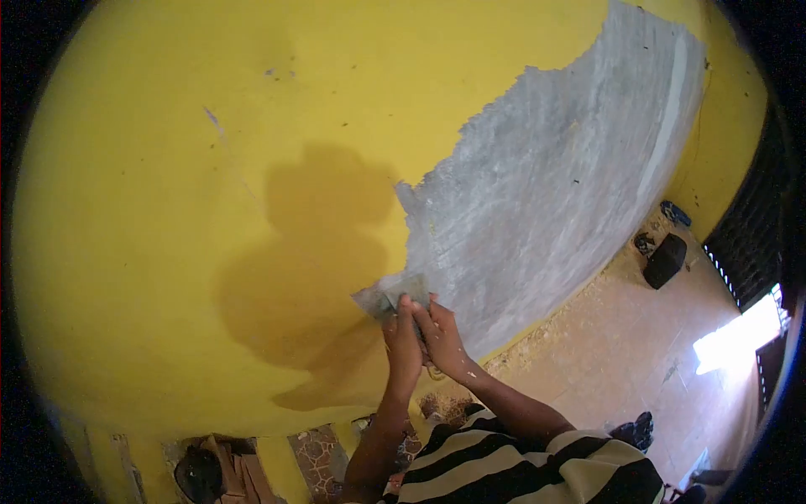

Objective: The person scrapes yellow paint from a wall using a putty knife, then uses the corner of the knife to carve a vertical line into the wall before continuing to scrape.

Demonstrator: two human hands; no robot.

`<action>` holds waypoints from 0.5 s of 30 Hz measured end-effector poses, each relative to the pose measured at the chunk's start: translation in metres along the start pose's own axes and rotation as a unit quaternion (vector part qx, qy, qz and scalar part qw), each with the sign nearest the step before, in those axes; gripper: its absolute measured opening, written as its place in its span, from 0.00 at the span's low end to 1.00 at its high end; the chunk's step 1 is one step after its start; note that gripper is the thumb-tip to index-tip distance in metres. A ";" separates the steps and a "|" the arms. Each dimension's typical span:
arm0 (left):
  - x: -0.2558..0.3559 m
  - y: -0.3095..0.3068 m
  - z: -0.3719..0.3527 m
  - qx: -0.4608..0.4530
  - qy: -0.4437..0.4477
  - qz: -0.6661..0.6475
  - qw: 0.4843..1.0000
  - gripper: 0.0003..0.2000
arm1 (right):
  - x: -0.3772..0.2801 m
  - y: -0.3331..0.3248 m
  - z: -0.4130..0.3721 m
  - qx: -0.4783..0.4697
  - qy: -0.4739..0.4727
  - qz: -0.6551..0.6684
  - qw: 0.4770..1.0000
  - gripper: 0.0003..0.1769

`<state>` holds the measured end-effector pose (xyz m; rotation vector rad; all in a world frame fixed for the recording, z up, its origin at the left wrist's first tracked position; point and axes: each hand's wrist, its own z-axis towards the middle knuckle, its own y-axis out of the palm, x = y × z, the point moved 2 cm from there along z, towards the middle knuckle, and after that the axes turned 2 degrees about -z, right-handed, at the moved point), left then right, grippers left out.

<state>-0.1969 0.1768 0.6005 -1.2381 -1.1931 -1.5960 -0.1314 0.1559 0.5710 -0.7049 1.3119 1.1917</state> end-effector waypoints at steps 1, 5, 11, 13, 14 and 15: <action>0.000 -0.002 0.000 -0.012 0.015 0.037 0.999 0.22 | 0.004 0.001 0.002 0.046 -0.038 -0.004 0.998 0.15; 0.043 0.007 0.013 0.000 0.034 0.064 0.997 0.22 | -0.052 0.002 0.015 0.037 -0.014 0.001 0.999 0.15; 0.040 0.005 0.011 -0.033 0.038 0.061 0.997 0.23 | -0.044 0.001 0.010 0.010 0.010 0.002 1.000 0.15; 0.016 -0.004 0.002 -0.039 0.029 0.063 0.997 0.23 | -0.023 -0.005 -0.007 0.023 0.079 -0.002 0.997 0.15; 0.010 -0.005 0.004 -0.048 0.018 0.070 0.996 0.23 | -0.020 -0.007 -0.003 0.021 0.078 -0.005 0.997 0.15; 0.004 -0.007 0.009 -0.063 -0.001 0.047 0.997 0.23 | -0.015 -0.009 0.000 0.022 0.061 -0.024 0.998 0.16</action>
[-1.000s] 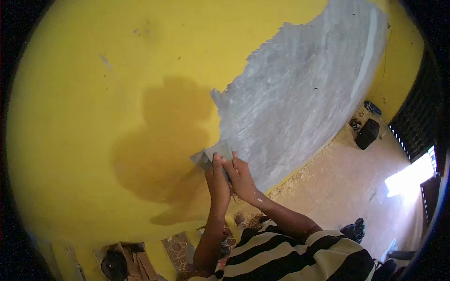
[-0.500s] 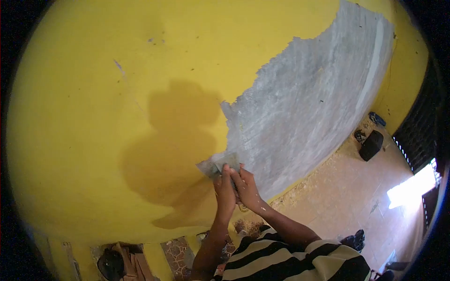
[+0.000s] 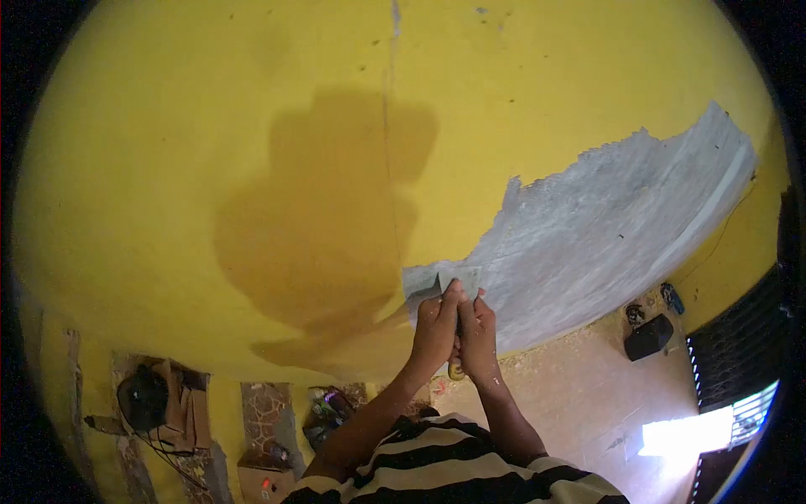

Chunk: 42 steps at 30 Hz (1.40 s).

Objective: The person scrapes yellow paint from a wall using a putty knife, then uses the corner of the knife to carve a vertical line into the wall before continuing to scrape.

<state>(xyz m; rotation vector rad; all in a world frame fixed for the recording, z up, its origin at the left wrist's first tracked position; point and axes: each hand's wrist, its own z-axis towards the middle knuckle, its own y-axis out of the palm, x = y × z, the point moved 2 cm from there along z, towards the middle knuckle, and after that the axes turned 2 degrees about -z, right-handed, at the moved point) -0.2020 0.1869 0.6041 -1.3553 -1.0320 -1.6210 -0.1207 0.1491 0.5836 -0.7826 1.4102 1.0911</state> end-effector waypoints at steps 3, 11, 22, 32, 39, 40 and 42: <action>0.023 0.004 0.000 0.003 0.017 0.000 1.000 0.23 | -0.019 0.007 -0.005 -0.001 -0.016 0.014 1.000 0.17; -0.018 0.001 0.009 -0.009 0.005 -0.046 0.999 0.24 | -0.012 0.012 -0.004 0.057 -0.063 -0.041 0.996 0.16; -0.005 -0.006 0.001 -0.032 -0.024 0.012 0.999 0.26 | -0.007 0.013 -0.007 0.067 -0.035 -0.027 0.997 0.18; 0.006 0.001 0.008 -0.044 0.015 -0.040 0.998 0.25 | -0.018 0.013 -0.003 0.074 -0.041 -0.036 0.996 0.20; 0.038 0.016 0.025 -0.004 0.135 -0.076 0.988 0.23 | -0.047 0.008 0.013 0.045 -0.182 -0.137 0.973 0.20; 0.047 0.018 0.026 -0.013 0.131 -0.101 0.986 0.23 | -0.057 0.015 0.013 0.052 -0.143 -0.069 0.986 0.20; 0.042 0.014 0.023 -0.010 0.105 -0.063 0.992 0.24 | -0.064 0.017 0.010 0.072 -0.209 -0.135 0.966 0.20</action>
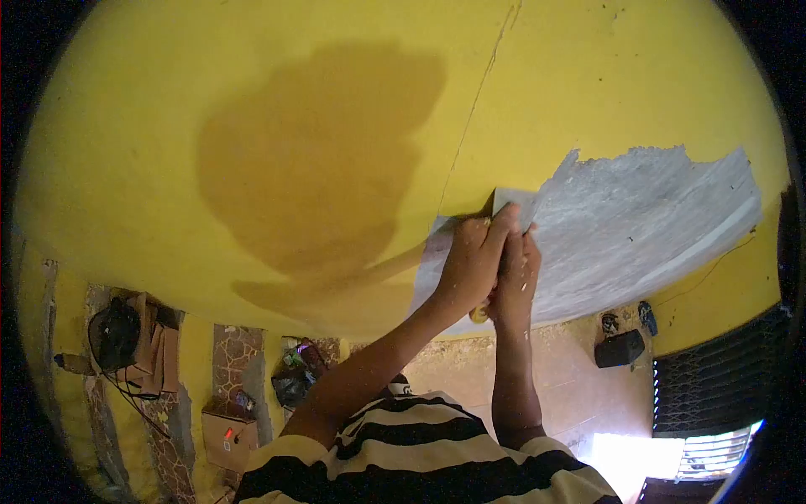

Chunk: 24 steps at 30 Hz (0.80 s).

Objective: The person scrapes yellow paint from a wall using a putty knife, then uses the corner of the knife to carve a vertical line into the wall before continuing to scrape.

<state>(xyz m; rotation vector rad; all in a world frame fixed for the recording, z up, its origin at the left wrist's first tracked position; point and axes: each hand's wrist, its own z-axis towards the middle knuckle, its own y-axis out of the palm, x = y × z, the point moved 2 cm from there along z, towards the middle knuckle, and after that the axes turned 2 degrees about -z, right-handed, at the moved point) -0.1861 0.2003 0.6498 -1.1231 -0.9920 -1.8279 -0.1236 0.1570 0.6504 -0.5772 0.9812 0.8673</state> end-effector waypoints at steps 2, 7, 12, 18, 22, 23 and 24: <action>-0.022 -0.010 -0.010 -0.005 -0.041 0.090 0.995 0.28 | 0.020 -0.005 -0.016 -0.021 0.072 0.034 0.997 0.19; -0.059 -0.011 -0.022 0.039 -0.053 0.057 0.996 0.29 | 0.037 -0.008 -0.029 -0.063 0.176 0.127 0.974 0.18; -0.026 -0.011 -0.023 -0.030 -0.147 0.029 0.988 0.24 | 0.037 -0.006 -0.028 -0.033 0.187 0.155 0.970 0.18; -0.048 -0.012 -0.021 -0.009 -0.123 -0.005 0.992 0.24 | 0.044 -0.007 -0.033 -0.035 0.178 0.086 0.980 0.18; -0.034 -0.004 -0.026 0.010 -0.122 -0.011 0.992 0.24 | 0.048 -0.011 -0.031 -0.040 0.195 0.118 0.973 0.18; -0.024 -0.003 -0.025 0.018 -0.111 -0.005 0.994 0.24 | 0.044 -0.010 -0.029 -0.039 0.167 0.130 0.977 0.18; -0.028 -0.003 -0.022 0.015 -0.079 -0.015 0.997 0.24 | 0.035 -0.011 -0.026 -0.060 0.191 0.150 0.968 0.17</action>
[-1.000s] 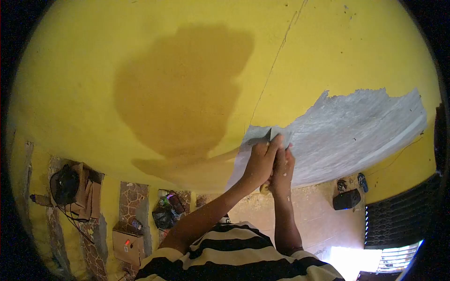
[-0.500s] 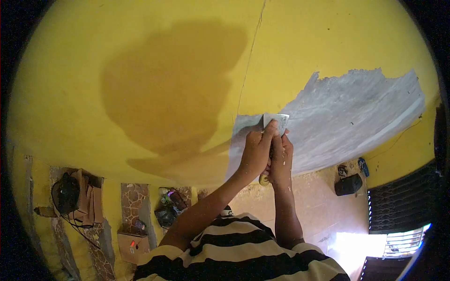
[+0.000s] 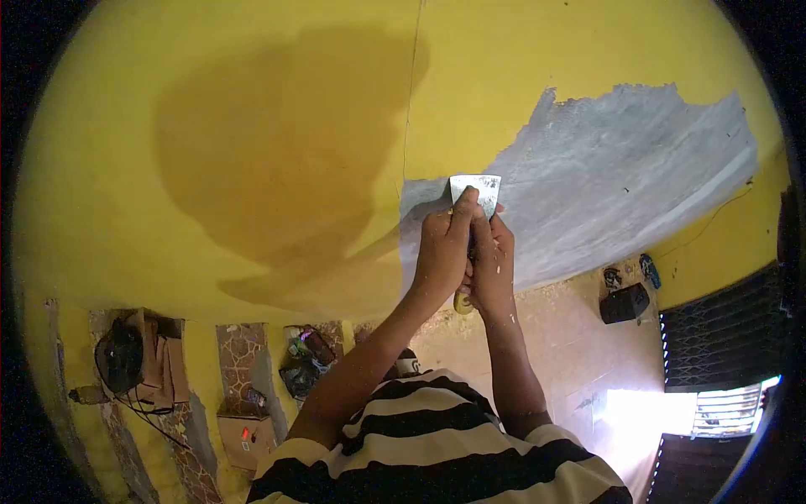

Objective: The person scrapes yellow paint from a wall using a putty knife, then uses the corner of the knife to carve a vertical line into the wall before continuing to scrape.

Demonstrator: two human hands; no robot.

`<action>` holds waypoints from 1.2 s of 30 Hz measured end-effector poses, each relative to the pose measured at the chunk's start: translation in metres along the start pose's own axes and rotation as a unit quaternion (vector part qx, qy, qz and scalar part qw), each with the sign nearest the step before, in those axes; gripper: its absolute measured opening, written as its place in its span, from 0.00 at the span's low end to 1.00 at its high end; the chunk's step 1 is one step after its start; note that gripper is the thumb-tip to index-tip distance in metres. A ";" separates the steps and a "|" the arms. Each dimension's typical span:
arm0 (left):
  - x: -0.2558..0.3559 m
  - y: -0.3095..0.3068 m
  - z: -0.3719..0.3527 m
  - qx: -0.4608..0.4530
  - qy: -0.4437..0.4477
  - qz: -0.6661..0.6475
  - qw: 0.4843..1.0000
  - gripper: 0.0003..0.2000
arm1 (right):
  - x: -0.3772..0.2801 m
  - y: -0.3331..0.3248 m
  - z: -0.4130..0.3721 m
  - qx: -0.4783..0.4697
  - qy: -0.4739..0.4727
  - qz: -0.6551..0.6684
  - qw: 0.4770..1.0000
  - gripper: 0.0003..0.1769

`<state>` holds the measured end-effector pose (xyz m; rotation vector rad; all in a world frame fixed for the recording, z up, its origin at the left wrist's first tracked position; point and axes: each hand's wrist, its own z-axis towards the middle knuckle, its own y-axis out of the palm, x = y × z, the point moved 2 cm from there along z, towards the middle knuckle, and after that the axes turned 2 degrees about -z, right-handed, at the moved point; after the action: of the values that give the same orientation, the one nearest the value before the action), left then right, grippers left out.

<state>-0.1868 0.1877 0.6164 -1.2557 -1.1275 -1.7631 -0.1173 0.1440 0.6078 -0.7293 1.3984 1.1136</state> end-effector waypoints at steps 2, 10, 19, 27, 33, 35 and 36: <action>0.006 -0.001 0.003 0.002 0.017 0.034 0.999 0.24 | 0.004 -0.002 0.006 0.000 -0.001 0.003 1.000 0.18; -0.015 -0.027 -0.010 0.033 0.017 0.031 0.999 0.24 | 0.032 0.019 -0.007 0.038 -0.021 -0.035 0.998 0.19; 0.000 -0.035 -0.010 -0.003 0.015 0.040 0.999 0.23 | 0.023 0.036 -0.014 0.043 -0.068 -0.019 0.997 0.17; 0.047 -0.027 0.000 -0.042 -0.039 0.056 0.997 0.21 | -0.008 0.042 0.001 0.037 -0.090 0.018 0.995 0.17; 0.000 -0.033 -0.007 0.012 0.025 0.052 0.998 0.21 | 0.026 0.032 -0.010 0.045 -0.088 -0.047 0.994 0.19; -0.007 -0.030 -0.004 0.028 0.037 0.028 0.999 0.20 | 0.020 0.028 -0.009 0.039 -0.048 -0.033 0.998 0.18; 0.002 -0.029 -0.002 0.030 0.026 0.089 0.995 0.21 | 0.015 0.022 -0.005 0.002 -0.028 -0.029 0.999 0.18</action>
<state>-0.2138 0.1970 0.6107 -1.2286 -0.9993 -1.6083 -0.1414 0.1501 0.5970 -0.7254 1.3250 1.0774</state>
